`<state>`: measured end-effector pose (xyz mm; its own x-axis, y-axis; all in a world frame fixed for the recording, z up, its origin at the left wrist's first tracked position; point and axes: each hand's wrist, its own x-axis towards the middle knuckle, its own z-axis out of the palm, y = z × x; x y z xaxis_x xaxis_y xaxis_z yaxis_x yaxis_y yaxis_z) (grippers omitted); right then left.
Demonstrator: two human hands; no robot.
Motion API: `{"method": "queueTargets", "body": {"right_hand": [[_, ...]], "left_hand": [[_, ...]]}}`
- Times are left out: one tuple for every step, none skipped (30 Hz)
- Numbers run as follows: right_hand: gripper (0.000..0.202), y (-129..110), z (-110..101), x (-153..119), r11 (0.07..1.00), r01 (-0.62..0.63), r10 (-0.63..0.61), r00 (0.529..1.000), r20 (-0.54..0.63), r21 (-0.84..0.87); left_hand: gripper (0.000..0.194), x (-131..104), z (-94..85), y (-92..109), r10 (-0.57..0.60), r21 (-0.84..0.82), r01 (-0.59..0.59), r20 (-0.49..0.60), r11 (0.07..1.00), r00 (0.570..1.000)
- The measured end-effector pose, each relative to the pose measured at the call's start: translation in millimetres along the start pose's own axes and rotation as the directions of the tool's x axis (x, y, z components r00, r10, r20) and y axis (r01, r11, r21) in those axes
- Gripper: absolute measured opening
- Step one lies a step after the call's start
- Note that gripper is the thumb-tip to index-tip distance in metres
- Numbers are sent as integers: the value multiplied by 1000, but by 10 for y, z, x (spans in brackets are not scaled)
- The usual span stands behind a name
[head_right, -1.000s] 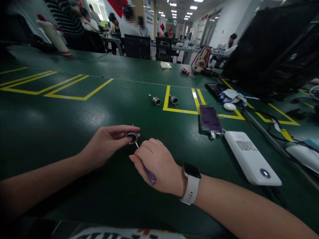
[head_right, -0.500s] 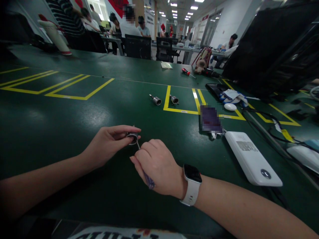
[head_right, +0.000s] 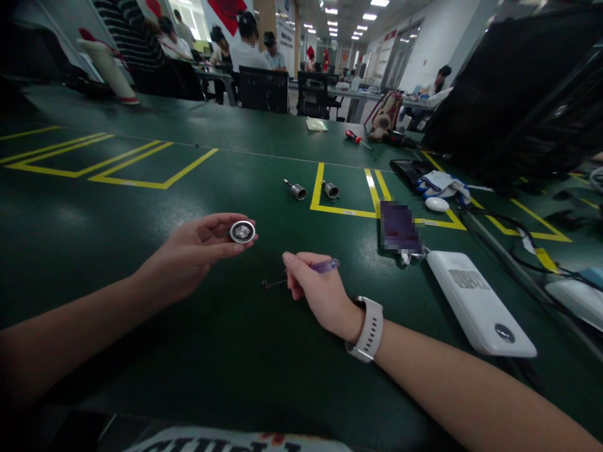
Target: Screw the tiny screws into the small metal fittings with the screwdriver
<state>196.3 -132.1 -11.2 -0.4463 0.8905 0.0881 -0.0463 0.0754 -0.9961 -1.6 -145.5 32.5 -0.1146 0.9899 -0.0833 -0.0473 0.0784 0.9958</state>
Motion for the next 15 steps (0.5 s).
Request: {"method": "queueTargets", "body": {"right_hand": [[42, 19, -3, 10, 1000, -2, 2, 1000, -2, 10], [42, 29, -4, 15, 1000, 1, -1, 1000, -5, 10], [42, 31, -2, 15, 1000, 5, -5, 1000, -8, 3], [42, 25, 2, 13, 1000, 10, -10, 1000, -8, -10], [42, 11, 6, 10, 999, 15, -15, 1000, -8, -29], [42, -11, 11, 6, 998, 21, -21, 1000, -4, -53], [42, -39, 17, 3, 996, 28, -27, 1000, 7, -82], [43, -74, 23, -2, 992, 35, -33, 999, 20, -118], [43, -113, 31, -6, 986, 40, -34, 999, 36, -161], [43, -155, 40, -11, 977, 45, -34, 998, 53, -210], [43, -198, 50, -16, 964, 49, -32, 997, 68, -262], [43, -240, 63, -22, 949, 56, -31, 996, 86, -310], [42, -280, 77, -28, 934, 70, -34, 994, 108, -351], [42, -318, 92, -33, 917, 93, -43, 990, 136, -389], [42, -353, 107, -39, 896, 128, -60, 983, 171, -425]], "left_hand": [[44, 1, -3, 10, -3, -26, 3, 3, 1000, 1000], [45, 0, -5, 19, -1, -50, 1, 7, 999, 1000], [44, -4, -4, 28, 3, -73, -2, 15, 997, 1000], [43, -8, -3, 36, 7, -95, -5, 24, 995, 1000], [41, -13, -2, 44, 9, -115, -5, 32, 993, 999], [38, -19, -1, 53, 7, -133, -1, 40, 991, 999], [35, -26, 0, 63, 2, -153, 5, 47, 988, 999], [32, -31, 1, 74, -7, -175, 16, 53, 984, 999], [30, -37, 1, 85, -17, -200, 28, 57, 979, 998], [29, -41, 0, 96, -25, -227, 38, 60, 973, 998], [28, -44, -2, 106, -32, -253, 47, 62, 966, 998], [28, -46, -6, 115, -38, -277, 55, 64, 959, 997], [28, -46, -13, 123, -45, -298, 62, 66, 953, 997], [28, -44, -21, 129, -50, -315, 68, 66, 947, 997], [28, -40, -32, 132, -57, -327, 75, 66, 942, 996]]}}
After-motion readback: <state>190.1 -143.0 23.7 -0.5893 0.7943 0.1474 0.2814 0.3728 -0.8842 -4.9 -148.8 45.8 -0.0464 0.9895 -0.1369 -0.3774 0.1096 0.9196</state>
